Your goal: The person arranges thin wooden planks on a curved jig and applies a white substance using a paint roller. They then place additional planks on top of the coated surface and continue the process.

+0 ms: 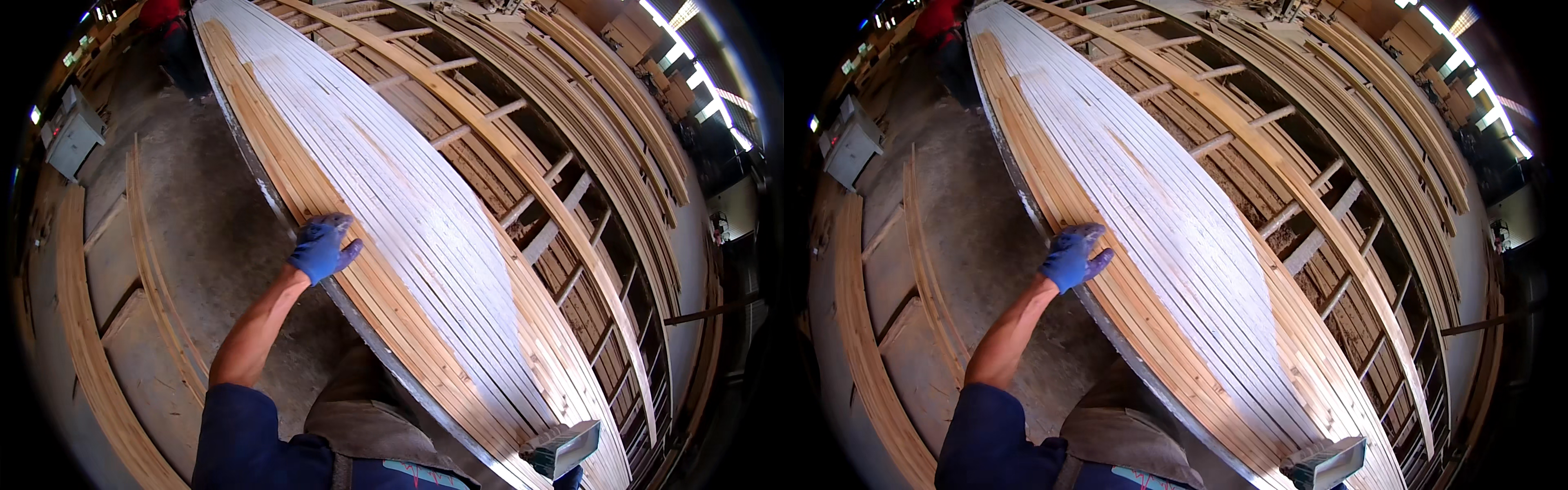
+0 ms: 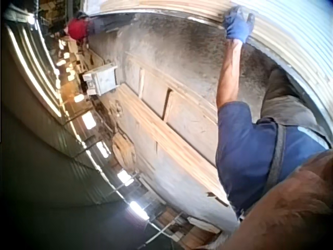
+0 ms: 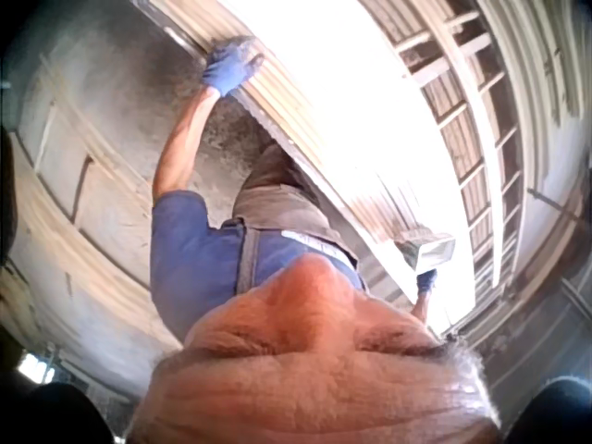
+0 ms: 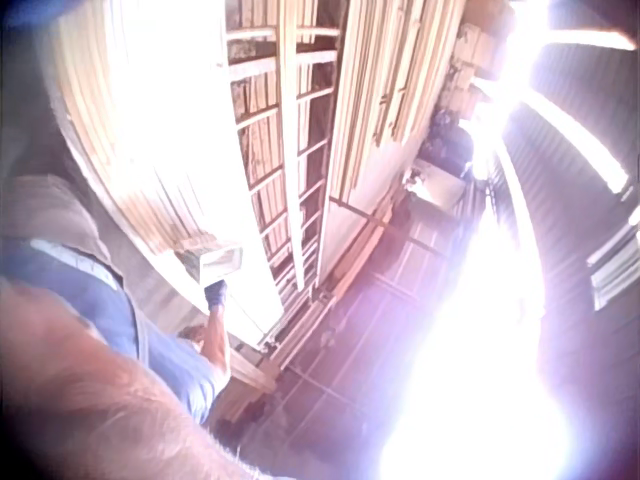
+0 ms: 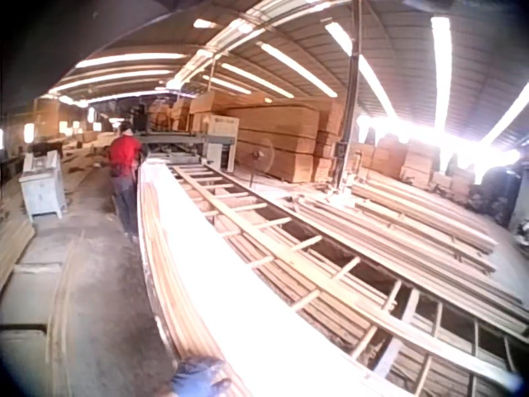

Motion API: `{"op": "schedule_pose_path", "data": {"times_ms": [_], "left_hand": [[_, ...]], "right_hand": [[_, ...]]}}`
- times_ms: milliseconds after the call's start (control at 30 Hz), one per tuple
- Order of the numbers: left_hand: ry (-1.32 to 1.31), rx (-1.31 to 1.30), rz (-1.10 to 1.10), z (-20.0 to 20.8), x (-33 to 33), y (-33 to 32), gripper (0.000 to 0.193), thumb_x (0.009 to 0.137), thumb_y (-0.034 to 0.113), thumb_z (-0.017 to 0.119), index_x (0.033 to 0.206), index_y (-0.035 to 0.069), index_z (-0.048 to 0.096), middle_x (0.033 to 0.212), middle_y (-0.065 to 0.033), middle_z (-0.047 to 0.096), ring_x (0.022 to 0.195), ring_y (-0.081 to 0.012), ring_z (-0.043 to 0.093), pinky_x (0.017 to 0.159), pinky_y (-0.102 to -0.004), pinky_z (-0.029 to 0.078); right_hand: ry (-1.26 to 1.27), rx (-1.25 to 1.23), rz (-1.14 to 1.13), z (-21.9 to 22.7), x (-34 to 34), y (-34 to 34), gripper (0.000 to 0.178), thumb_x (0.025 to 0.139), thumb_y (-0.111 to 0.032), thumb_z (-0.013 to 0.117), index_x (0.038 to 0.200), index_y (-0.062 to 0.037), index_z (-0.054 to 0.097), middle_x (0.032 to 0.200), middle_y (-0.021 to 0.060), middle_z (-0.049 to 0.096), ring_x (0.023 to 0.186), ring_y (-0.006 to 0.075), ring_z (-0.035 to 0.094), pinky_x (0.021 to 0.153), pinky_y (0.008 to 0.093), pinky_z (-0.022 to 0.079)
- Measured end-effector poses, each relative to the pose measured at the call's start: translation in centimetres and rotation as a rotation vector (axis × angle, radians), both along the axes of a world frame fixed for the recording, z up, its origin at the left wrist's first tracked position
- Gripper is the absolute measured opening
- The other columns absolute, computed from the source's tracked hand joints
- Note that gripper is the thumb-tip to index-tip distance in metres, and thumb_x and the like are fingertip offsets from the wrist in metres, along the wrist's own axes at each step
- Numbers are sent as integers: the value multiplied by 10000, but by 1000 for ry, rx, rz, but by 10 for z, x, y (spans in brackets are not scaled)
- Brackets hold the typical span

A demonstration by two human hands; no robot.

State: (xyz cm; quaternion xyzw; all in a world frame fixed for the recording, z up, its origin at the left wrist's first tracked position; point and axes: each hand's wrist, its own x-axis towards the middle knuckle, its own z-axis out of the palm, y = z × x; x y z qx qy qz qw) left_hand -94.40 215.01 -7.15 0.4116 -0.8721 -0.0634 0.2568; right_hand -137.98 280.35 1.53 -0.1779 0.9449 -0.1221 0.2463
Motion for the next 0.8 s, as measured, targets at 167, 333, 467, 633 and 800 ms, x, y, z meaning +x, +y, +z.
{"op": "schedule_pose_path", "data": {"times_ms": [167, 333, 467, 633, 800], "left_hand": [[105, 0, -57, -4, 2, 4, 453, 798, 323, 692, 1063, -38, 626, 1058, -187, 646, 1021, -323, 598, 890, -393, 472], [269, 78, -92, -14, 12, -2, 453, 792, 280, 715, 1104, -28, 598, 1101, -201, 619, 1015, -348, 591, 888, -397, 484], [242, 119, -85, 2, 13, 0, 466, 789, 279, 718, 1119, -27, 594, 1107, -204, 610, 1026, -357, 580, 891, -407, 480], [136, 61, -37, -14, 10, 1, 571, 822, 411, 648, 1134, -63, 588, 1154, -222, 594, 1080, -342, 555, 971, -428, 405], [0, 135, 18, -5, 1, 4, 603, 848, 444, 601, 1152, -76, 585, 1172, -232, 594, 1104, -337, 549, 1015, -428, 366]], "right_hand": [[17, 26, 54, -1, -29, -24, 225, 905, -220, 547, 1033, -47, 614, 763, 57, 630, 633, 160, 598, 549, 343, 502], [-169, -87, 325, 3, -28, -246, 187, 751, -72, 658, 921, -3, 618, 684, 118, 641, 567, 171, 618, 488, 315, 492], [-165, -76, 527, 7, 26, -459, 239, 933, -236, 512, 875, -27, 613, 554, 16, 502, 533, 124, 567, 465, 264, 449], [-42, -168, 963, -4, 104, -696, 265, 946, -238, 466, 1020, -10, 581, 862, 212, 655, 761, 332, 648, 653, 436, 514], [-76, -504, 1062, -30, 193, -852, 268, 946, -244, 434, 986, -35, 596, 689, 126, 608, 526, 201, 579, 449, 328, 478]]}}
